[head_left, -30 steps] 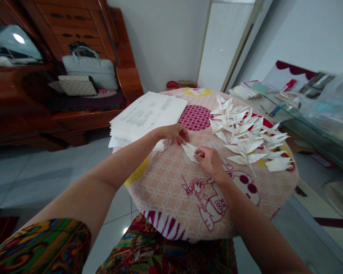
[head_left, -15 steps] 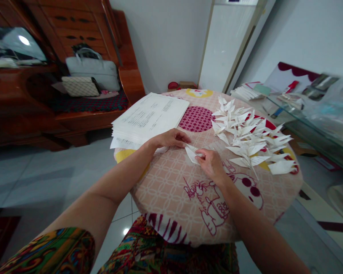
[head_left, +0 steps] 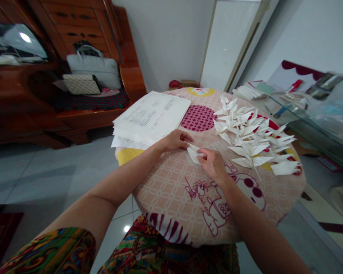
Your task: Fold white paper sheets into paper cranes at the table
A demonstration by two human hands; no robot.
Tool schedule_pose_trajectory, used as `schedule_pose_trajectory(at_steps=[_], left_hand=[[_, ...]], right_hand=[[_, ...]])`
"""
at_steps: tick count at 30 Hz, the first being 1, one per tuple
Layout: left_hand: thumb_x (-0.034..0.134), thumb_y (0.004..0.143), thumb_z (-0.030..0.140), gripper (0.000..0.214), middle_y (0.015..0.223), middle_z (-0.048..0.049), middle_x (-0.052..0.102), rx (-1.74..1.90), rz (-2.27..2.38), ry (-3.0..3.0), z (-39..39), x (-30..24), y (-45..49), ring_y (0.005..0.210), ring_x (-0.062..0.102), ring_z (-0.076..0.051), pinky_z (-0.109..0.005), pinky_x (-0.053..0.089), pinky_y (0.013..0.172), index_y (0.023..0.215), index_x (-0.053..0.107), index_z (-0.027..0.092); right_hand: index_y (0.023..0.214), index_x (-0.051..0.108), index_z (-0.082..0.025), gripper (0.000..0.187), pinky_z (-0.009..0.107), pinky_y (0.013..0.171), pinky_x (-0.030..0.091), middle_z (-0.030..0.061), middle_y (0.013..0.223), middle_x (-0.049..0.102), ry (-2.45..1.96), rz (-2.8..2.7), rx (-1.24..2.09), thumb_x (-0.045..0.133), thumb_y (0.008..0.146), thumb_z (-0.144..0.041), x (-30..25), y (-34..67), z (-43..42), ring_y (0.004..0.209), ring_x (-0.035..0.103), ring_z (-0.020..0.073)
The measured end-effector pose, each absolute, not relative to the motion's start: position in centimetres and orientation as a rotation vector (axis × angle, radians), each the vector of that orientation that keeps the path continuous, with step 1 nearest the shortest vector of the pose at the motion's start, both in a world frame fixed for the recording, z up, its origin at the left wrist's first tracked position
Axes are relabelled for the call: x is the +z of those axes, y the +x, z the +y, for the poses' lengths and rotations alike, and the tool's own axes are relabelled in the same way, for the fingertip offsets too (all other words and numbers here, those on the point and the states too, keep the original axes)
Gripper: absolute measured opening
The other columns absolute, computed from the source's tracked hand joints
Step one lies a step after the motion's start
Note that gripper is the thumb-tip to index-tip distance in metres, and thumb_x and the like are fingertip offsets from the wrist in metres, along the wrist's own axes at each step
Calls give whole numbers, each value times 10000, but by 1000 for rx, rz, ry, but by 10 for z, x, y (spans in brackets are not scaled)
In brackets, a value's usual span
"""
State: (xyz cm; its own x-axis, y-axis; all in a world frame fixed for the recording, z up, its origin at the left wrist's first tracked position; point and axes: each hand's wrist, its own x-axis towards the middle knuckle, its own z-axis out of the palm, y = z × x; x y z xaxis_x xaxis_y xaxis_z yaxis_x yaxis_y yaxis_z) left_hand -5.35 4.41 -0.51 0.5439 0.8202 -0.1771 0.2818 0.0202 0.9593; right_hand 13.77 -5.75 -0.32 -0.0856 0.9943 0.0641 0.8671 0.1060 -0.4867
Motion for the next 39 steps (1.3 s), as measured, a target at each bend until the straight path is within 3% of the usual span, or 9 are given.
schedule_pose_trajectory(at_steps=[10,20,25,29,39], left_hand=[[703,671,83,346,641,25,671,643,1002,1427,40,-5,-55,555,623,-85,-194,501,578,1016,689,100],[648,618,12,367,640,39,663,680,1180,1676,37,2,-53,521,584,-61,-153,444,515,964,724,107],[596,718,34,315,689,-8,697,669,1129,1417,34,11,-55,567,655,-97,-206,542,602,1014,689,86],[622,792,78,244,597,-13,674,648,1181,1399,30,18,-55,543,668,-128,-231,552,582,1031,671,71],[664,805,108,258,560,-12,674,609,1182,1404,29,18,-54,519,662,-132,-223,547,561,1060,666,69]], right_hand=[[1144,757,-161,314,280,688,450,86,835,782,-1836,-2013,465,636,864,-233,-3,138,-57,717,682,201],[1171,750,-185,316,289,732,461,93,872,788,-1856,-2085,392,615,892,-246,-2,138,-60,786,707,217],[1184,742,-178,321,286,712,454,96,870,787,-1870,-2091,401,609,903,-256,-1,137,-60,768,702,213],[1173,746,-170,318,285,685,445,94,844,782,-1861,-2077,417,611,898,-258,1,137,-60,725,687,207],[1110,783,-193,303,267,636,437,49,754,759,-1808,-1993,546,615,867,-259,-1,139,-59,665,656,182]])
